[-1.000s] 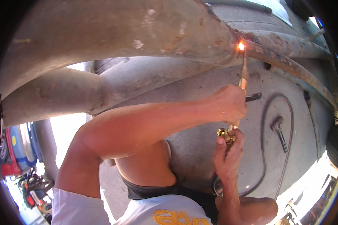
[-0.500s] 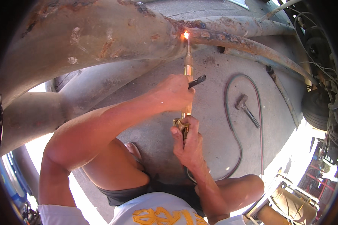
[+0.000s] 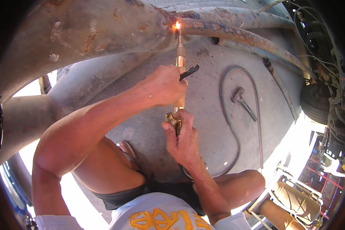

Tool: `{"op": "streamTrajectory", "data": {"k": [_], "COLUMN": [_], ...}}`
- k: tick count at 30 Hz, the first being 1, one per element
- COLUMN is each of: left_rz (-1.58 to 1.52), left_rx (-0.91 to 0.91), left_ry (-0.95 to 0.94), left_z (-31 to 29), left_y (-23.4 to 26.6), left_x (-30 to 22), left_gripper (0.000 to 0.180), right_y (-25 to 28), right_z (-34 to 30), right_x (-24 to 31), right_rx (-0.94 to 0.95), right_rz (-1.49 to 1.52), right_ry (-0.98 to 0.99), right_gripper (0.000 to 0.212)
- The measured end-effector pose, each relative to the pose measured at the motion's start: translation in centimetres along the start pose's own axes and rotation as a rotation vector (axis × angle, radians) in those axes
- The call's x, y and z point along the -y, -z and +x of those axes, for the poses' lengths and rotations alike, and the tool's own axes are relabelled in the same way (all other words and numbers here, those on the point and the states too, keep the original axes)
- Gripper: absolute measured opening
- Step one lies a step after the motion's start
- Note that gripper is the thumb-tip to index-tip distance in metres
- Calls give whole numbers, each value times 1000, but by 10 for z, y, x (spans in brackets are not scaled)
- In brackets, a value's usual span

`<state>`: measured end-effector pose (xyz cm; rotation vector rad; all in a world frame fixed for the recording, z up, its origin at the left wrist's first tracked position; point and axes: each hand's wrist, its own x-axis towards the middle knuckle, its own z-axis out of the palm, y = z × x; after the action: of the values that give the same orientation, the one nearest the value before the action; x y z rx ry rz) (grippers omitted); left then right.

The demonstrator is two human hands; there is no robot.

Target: The person sits under a vehicle and uses a blowtorch to heat and cut a rusty metal pipe. They hold the torch steadily against the pipe, creating sparks as the metal is severed.

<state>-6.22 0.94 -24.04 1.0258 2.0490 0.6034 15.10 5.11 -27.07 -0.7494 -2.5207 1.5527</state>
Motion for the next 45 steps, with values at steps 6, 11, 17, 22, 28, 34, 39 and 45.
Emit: {"op": "streamTrajectory", "data": {"k": [6, 11, 17, 22, 28, 34, 39, 45], "left_rz": [-37, -9, -40, -21, -67, -118, -166, -118], "left_rx": [-47, -30, -13, -45, -82, -83, -91, -70], "left_ry": [-57, -58, -3, -24, 22, 68, 94, 74], "left_z": [0, -2, -1, -2, -6, -5, -5, -2], "left_y": [-3, 0, 1, 1, 3, 4, 3, 0], "left_x": [5, 3, 2, 1, -5, -6, -5, -3], "left_gripper": [43, 42, 41, 35, 26, 28, 27, 26], "right_y": [1, -1, -1, -1, 1, -2, -2, -4], "right_z": [0, 0, 1, 2, 1, 2, 0, -1], "right_x": [-1, -3, -3, -4, -4, -7, -8, -10], "right_rx": [12, 2, 16, 11, 24, 23, 16, 11], "right_rz": [9, 39, 33, 23, 20, 44, 43, 26], "right_ry": [-4, -1, -16, 3, -10, 3, 8, 23], "right_gripper": [43, 43, 44, 44, 44, 44, 43, 43]}}
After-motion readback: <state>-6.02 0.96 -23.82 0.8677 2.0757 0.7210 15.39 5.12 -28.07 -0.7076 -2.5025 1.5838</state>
